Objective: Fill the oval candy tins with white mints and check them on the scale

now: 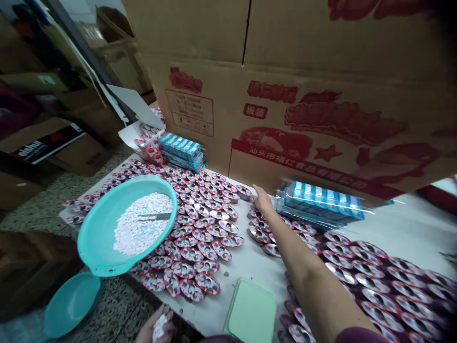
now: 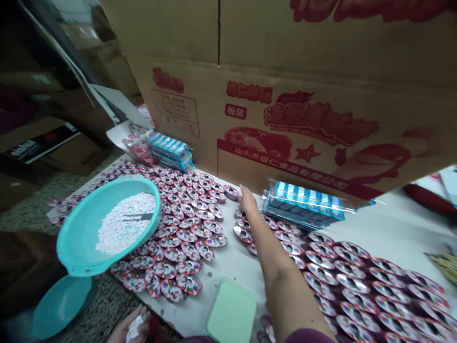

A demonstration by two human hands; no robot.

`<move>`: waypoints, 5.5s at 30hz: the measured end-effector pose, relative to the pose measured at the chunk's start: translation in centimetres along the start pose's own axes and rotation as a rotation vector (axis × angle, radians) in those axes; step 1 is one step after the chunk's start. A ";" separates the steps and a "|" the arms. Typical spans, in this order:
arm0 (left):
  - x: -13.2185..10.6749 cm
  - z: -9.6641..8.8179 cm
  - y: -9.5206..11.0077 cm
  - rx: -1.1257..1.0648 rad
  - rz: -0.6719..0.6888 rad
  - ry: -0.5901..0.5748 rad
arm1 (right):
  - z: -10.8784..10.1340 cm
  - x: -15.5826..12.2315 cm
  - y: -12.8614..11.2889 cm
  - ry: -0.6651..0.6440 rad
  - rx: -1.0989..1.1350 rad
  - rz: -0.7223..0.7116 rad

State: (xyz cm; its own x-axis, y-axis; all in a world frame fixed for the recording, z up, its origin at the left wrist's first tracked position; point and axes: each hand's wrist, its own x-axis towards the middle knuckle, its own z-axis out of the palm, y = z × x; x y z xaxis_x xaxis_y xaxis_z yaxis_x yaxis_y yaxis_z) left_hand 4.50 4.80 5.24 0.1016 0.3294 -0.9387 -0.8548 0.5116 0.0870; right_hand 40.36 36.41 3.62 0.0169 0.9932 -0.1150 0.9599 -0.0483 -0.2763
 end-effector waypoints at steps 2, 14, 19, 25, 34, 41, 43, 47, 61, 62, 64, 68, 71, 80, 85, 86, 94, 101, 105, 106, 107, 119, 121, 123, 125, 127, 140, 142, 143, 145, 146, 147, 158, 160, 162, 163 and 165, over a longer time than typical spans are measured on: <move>-0.2 1.4 -0.2 0.018 -0.002 -0.036 | -0.6 -1.5 1.6 -0.021 -0.035 0.046; -1.2 1.7 -1.3 0.046 0.033 -0.067 | -1.7 -3.2 0.6 -0.146 -0.187 0.124; -1.6 0.9 -1.3 0.069 0.053 -0.124 | -5.0 -6.2 -2.0 0.002 -0.217 0.021; -3.7 3.2 -0.5 0.080 0.046 -0.238 | -7.2 -18.0 -4.2 0.018 -0.231 -0.203; -4.8 6.8 -3.0 0.295 -0.174 -0.387 | -0.1 -32.8 -5.3 -0.332 -0.154 -0.170; -4.0 5.5 -4.8 0.385 -0.186 -0.378 | -0.9 -34.5 -4.2 -0.057 0.141 -0.064; -3.8 5.4 -5.3 0.408 -0.192 -0.431 | -1.6 -34.8 -5.2 0.046 0.237 -0.111; -3.4 6.1 -6.6 0.444 -0.231 -0.521 | -2.7 -34.9 -8.8 0.090 0.325 -0.339; -3.2 10.0 -9.9 0.505 -0.239 -0.573 | -3.8 -33.2 -9.1 -0.160 0.044 -0.535; -3.2 10.1 -10.1 0.506 -0.242 -0.555 | -3.8 -33.3 -9.1 -0.166 0.027 -0.518; -3.1 10.1 -10.4 0.511 -0.256 -0.522 | -3.5 -33.6 -9.3 -0.173 0.003 -0.482; -2.3 9.6 -11.4 0.535 -0.296 -0.494 | -2.0 -34.4 -8.6 -0.161 0.069 -0.406; -1.4 8.8 -11.8 0.540 -0.343 -0.512 | -0.7 -35.5 -6.8 -0.080 0.258 -0.284; 0.0 6.2 -9.2 0.493 -0.333 -0.460 | 1.6 -36.3 -3.3 -0.067 0.213 -0.073; -0.7 5.7 -8.1 0.446 -0.273 -0.447 | 1.7 -35.6 -4.1 -0.068 0.190 -0.107; -0.8 5.5 -7.7 0.439 -0.258 -0.444 | 1.5 -35.6 -4.1 -0.038 0.235 -0.119; -1.2 3.3 -4.3 0.374 -0.165 -0.367 | 0.7 -37.1 -0.7 0.194 0.433 0.044; -0.9 3.3 -4.1 0.386 -0.196 -0.439 | 0.5 -37.6 -0.8 0.222 0.436 0.095; -0.8 3.5 -4.2 0.427 -0.169 -0.444 | 0.5 -37.3 -0.9 0.220 0.435 0.071; -0.8 3.6 -4.2 0.438 -0.162 -0.451 | 0.6 -37.2 -1.0 0.219 0.436 0.062; -0.8 3.7 -4.4 0.453 -0.156 -0.459 | 0.6 -37.1 -1.1 0.217 0.440 0.050; -1.3 6.3 -8.9 0.568 -0.330 -0.685 | -0.8 -35.4 -10.1 -0.162 0.300 -0.491; -1.1 6.3 -9.1 0.587 -0.356 -0.707 | -0.3 -35.4 -9.7 -0.174 0.277 -0.490; -1.0 6.3 -9.3 0.610 -0.386 -0.704 | 0.1 -35.6 -9.0 -0.164 0.274 -0.473; -0.8 6.2 -9.6 0.631 -0.408 -0.682 | 0.6 -36.0 -8.4 -0.151 0.308 -0.444; -0.7 6.2 -10.0 0.637 -0.427 -0.666 | 0.9 -36.5 -7.7 -0.132 0.393 -0.395; 0.2 6.0 -8.1 0.543 -0.356 -0.597 | 1.2 -35.5 -3.6 0.134 0.534 -0.073; 0.0 5.3 -7.2 0.524 -0.311 -0.537 | 0.8 -36.0 -2.8 0.220 0.512 0.004; -0.1 4.9 -6.7 0.515 -0.287 -0.499 | 0.6 -36.4 -2.3 0.267 0.505 0.057; -0.3 4.0 -5.7 0.499 -0.241 -0.423 | 0.2 -37.6 -1.1 0.342 0.500 0.163; -0.3 3.5 -5.2 0.493 -0.226 -0.394 | 0.2 -38.4 -0.5 0.371 0.496 0.211; -0.3 3.0 -4.7 0.490 -0.221 -0.377 | 0.2 -39.3 0.1 0.391 0.488 0.255; -0.3 2.3 -3.9 0.493 -0.271 -0.384 | 9.2 -43.7 0.1 -0.014 0.133 0.195; -0.6 2.3 -3.7 0.497 -0.263 -0.375 | 10.3 -43.3 0.2 -0.016 0.099 0.209; -0.9 2.1 -3.5 0.504 -0.264 -0.355 | 10.9 -43.1 0.3 -0.006 0.077 0.218; -1.0 2.0 -3.5 0.508 -0.267 -0.346 | 11.1 -43.1 0.4 0.003 0.068 0.225; -1.1 1.8 -3.4 0.515 -0.272 -0.331 | 11.2 -43.5 0.3 0.018 0.045 0.244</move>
State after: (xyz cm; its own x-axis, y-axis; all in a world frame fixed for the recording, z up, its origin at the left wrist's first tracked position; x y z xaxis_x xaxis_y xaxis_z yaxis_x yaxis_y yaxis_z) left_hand 8.23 4.12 6.55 0.4997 0.3192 -0.8052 -0.4334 0.8970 0.0867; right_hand 36.82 -8.00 -2.14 0.2521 0.9533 -0.1665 0.9133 -0.2912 -0.2846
